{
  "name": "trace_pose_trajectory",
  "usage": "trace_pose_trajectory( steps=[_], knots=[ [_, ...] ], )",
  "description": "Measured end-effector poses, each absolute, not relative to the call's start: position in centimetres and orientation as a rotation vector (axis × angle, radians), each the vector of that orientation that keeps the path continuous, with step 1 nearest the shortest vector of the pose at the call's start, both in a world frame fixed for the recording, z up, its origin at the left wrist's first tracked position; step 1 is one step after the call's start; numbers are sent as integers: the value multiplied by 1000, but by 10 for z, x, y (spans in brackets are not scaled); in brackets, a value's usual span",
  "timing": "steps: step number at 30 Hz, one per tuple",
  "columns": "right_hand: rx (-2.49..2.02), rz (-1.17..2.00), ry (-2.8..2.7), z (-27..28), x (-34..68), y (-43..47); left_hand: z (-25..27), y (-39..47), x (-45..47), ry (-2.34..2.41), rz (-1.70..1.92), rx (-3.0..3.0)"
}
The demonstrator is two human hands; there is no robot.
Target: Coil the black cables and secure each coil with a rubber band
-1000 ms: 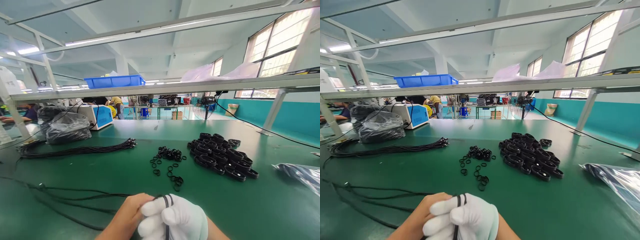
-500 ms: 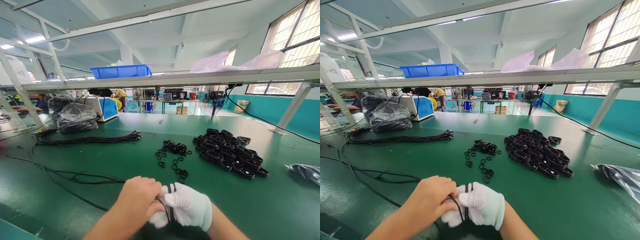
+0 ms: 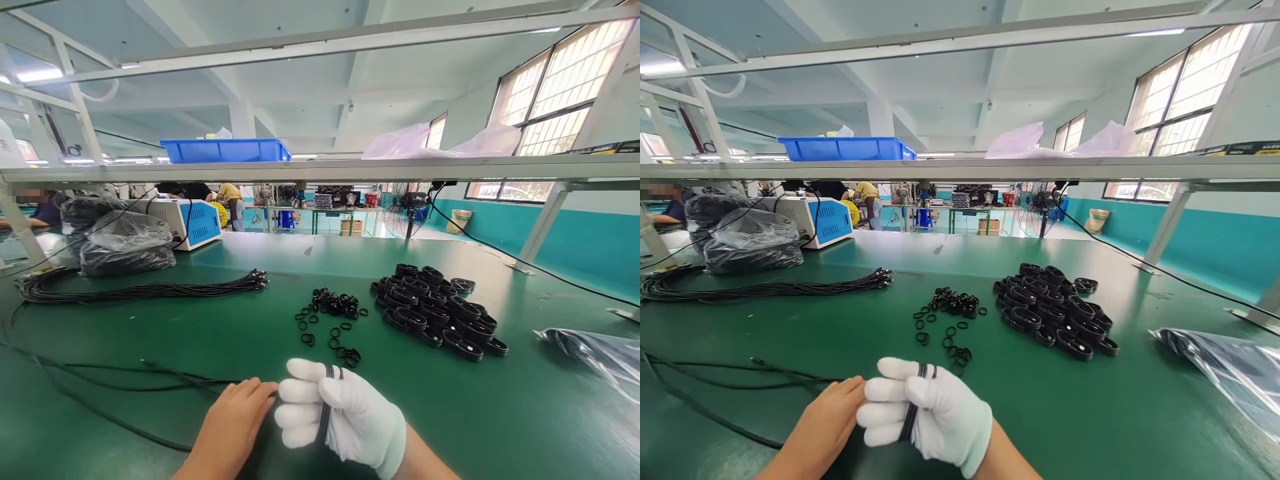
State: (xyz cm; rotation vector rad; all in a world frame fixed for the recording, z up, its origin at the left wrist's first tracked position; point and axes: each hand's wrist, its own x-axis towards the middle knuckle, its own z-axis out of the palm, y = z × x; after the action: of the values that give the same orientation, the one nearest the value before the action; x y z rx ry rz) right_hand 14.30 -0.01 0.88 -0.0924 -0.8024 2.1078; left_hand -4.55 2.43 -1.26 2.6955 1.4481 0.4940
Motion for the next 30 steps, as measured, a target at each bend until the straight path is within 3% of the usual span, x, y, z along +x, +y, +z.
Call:
trace_pose_trajectory(
  steps=[6,13,18,22,25,30],
  knots=[
    [-153,1957,-679,12,149,5,-22,-5,-26,1458,457,3045],
    [-677,1903,-809,-7,147,1,8,-13,-8,1281,457,3074],
    [-524,2262,-1069,-13,139,-10,54,7,-27,1099,233,2909],
    [-415,2470,-926,-26,134,-17,49,21,-35,946,326,2271],
    [-319,2478,-825,-27,131,-19,29,24,-32,933,452,1976],
    [-133,2260,-638,-3,128,-11,1,24,-33,1124,648,2149]
  ],
)
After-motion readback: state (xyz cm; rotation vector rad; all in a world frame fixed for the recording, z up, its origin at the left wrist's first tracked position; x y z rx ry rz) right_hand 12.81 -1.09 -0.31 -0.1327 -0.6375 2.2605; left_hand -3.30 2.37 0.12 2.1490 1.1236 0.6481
